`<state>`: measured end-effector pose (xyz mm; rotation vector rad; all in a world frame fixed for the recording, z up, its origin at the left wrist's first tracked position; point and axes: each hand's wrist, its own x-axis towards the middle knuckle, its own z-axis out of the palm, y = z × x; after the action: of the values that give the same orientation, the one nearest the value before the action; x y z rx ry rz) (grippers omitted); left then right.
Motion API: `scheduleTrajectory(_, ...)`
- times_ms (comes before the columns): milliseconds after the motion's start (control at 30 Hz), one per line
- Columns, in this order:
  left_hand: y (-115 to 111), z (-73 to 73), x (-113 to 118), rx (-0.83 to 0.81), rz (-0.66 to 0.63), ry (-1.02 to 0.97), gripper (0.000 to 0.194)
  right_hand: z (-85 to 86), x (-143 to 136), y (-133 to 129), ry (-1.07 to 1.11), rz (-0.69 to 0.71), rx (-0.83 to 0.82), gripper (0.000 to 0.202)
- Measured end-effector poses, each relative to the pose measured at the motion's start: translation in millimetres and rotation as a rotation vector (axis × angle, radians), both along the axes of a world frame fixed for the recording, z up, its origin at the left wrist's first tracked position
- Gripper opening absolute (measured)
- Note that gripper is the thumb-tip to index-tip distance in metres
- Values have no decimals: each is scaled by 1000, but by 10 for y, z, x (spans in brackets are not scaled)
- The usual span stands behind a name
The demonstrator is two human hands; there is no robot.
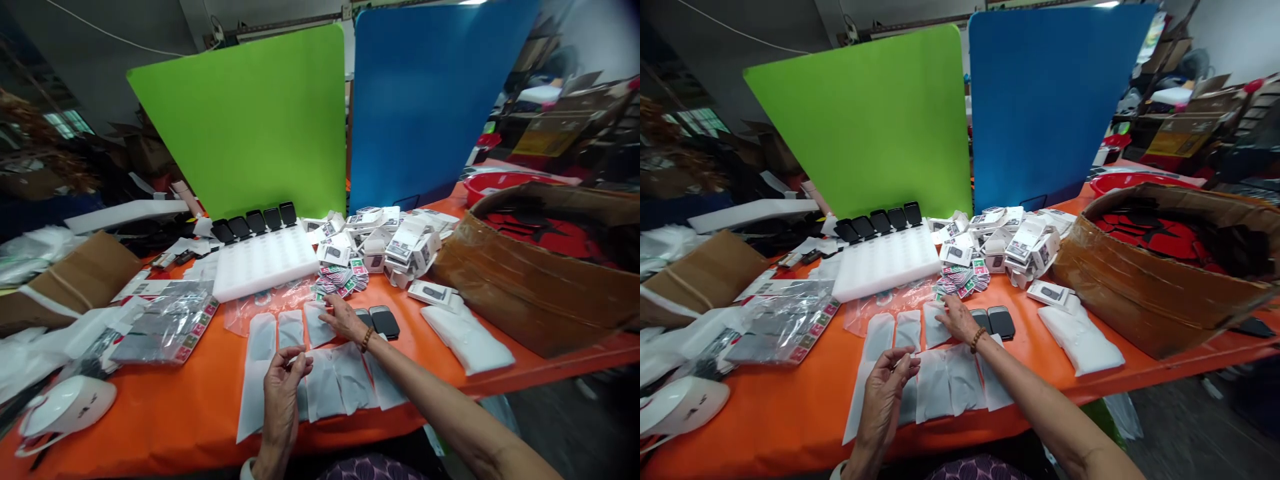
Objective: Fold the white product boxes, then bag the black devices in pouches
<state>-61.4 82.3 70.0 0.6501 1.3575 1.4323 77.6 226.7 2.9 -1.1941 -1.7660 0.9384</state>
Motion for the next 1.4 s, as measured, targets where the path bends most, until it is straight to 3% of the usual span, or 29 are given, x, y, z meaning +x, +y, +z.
scheduleTrajectory(133,50,-38,71,-31,-53,31,39,162,507,-225,-92,-101,112,19)
scheduleTrajectory(200,77,-54,123,-49,-89,43,39,208,923,-358,-156,-209,147,13)
scheduleTrajectory(400,127,-81,324,-54,-185,33,35,217,2249,-699,-389,-535,175,19)
scheduleTrajectory(500,131,-80,421,-58,-222,31,33,194,2549,-780,-734,-563,102,19)
scheduleTrajectory(567,127,-74,467,-65,-237,26,33,181,2587,-789,-945,-534,42,18)
scheduleTrajectory(633,120,-66,494,-74,-239,26,34,170,2557,-769,-1011,-514,14,16)
scheduleTrajectory(867,107,-81,504,-78,-220,29,35,114,2485,-667,-992,-543,1,13)
scheduleTrajectory(1033,112,-125,517,-71,-242,31,35,101,2548,-747,-915,-601,5,11)
scheduleTrajectory(1133,122,-139,566,-74,-256,30,34,211,2577,-846,-772,-670,79,10)
scheduleTrajectory(1233,136,-127,674,-95,-305,20,35,421,2486,-963,-466,-659,226,10)
scheduleTrajectory(1400,132,-26,886,-70,-457,-7,51,692,1898,-1157,-230,-516,303,7)
